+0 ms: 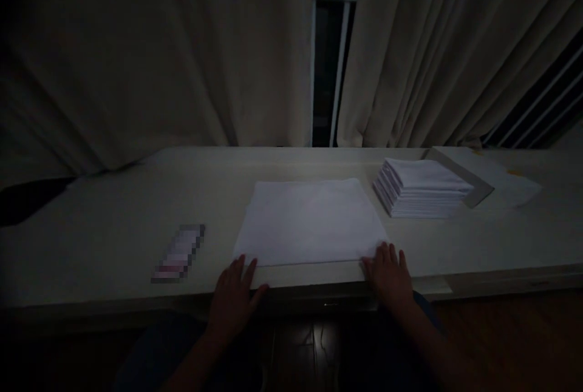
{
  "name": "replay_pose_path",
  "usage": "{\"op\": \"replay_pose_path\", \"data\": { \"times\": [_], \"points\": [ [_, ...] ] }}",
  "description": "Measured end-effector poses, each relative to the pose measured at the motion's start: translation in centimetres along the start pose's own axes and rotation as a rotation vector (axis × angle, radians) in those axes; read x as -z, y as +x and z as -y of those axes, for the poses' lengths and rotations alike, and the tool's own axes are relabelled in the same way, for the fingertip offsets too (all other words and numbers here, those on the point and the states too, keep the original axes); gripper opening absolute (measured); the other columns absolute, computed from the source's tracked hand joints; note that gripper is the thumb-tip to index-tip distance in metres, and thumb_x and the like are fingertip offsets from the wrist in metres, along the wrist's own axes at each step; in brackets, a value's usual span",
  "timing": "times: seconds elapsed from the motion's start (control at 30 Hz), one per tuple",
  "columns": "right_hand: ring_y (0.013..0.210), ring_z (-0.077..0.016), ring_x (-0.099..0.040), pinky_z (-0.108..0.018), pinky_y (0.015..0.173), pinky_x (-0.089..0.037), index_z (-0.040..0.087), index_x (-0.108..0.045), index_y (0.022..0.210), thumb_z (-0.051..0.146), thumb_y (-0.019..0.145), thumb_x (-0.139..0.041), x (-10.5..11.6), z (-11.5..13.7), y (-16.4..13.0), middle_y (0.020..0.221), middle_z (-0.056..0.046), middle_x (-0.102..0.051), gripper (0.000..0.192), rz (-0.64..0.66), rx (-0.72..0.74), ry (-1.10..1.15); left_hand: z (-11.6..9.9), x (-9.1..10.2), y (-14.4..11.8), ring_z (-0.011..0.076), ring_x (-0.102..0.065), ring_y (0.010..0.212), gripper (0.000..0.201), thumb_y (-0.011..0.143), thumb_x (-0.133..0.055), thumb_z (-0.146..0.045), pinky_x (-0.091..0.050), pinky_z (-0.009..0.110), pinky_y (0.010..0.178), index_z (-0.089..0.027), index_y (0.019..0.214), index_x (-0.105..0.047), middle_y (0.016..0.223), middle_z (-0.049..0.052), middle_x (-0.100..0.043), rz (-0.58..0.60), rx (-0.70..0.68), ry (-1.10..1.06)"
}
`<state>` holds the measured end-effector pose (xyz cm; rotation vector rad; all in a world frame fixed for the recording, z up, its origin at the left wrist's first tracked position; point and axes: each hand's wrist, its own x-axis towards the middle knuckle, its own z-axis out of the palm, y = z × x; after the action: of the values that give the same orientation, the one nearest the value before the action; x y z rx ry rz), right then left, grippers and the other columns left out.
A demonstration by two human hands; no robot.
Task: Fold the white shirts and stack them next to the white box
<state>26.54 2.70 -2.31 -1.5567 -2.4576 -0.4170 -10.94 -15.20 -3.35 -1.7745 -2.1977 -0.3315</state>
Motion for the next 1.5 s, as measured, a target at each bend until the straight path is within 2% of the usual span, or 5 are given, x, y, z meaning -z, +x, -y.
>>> {"op": "replay_pose_path", "data": {
  "times": [0.1, 0.3, 0.43, 0.8, 1.5],
  "points": [
    [0.142, -0.032, -0.024, -0.054, 0.114, -0.019, 0.006, -0.048, 0.137, 0.046, 0.099, -0.026, 1.5, 5.7, 1.7, 0.148, -0.019, -0.038, 0.059, -0.005, 0.246, 0.124, 0.6, -0.2, 0.0, 0.0336, -0.019, 0.144, 0.074, 0.086, -0.045, -0.058, -0.021, 0.054, 0.114, -0.013, 0.143, -0.038, 0.155, 0.018, -0.026, -0.042, -0.015, -0.032],
    [0.143, -0.0251, -0.022, -0.048, 0.117, -0.021, 0.014, -0.034, 0.147, 0.044, 0.1, -0.031, 3.4, 20.8, 5.0, 0.153, -0.011, -0.03, 0.056, 0.043, 0.6, 0.413, 1.4, -1.3, -0.5, 0.0333, -0.021, 0.144, 0.081, 0.084, -0.047, -0.057, -0.022, 0.053, 0.115, -0.006, 0.144, -0.033, 0.153, 0.021, -0.029, -0.059, 0.024, -0.085],
    [0.143, -0.0242, -0.023, -0.047, 0.117, -0.019, 0.017, -0.035, 0.147, 0.045, 0.101, -0.028, 4.1, 26.2, 7.3, 0.153, -0.009, -0.031, 0.055, 0.14, 0.741, 0.466, 1.6, -2.2, -0.8, 0.0343, -0.019, 0.144, 0.081, 0.082, -0.051, -0.055, -0.023, 0.052, 0.115, -0.003, 0.143, -0.035, 0.151, 0.023, -0.031, -0.081, 0.019, -0.136],
    [0.143, -0.0234, -0.022, -0.048, 0.116, -0.017, 0.021, -0.031, 0.149, 0.05, 0.101, -0.02, 1.8, 30.4, 16.9, 0.154, -0.006, -0.03, 0.057, 0.282, 0.827, 0.395, 1.3, -2.5, -0.9, 0.0374, -0.013, 0.144, 0.091, 0.08, -0.05, -0.062, -0.024, 0.057, 0.114, -0.005, 0.147, -0.026, 0.155, 0.024, -0.019, -0.086, 0.077, -0.245],
    [0.138, -0.0299, -0.031, -0.05, 0.11, -0.026, 0.011, -0.036, 0.142, 0.051, 0.1, -0.017, -3.5, 35.3, 33.1, 0.15, -0.017, -0.036, 0.061, 0.305, 0.659, 0.37, 1.2, -2.5, -1.5, 0.0361, -0.018, 0.144, 0.096, 0.079, -0.051, -0.064, -0.034, 0.057, 0.11, -0.016, 0.153, -0.013, 0.157, 0.016, -0.019, -0.02, 0.151, -0.268]
  ]
}}
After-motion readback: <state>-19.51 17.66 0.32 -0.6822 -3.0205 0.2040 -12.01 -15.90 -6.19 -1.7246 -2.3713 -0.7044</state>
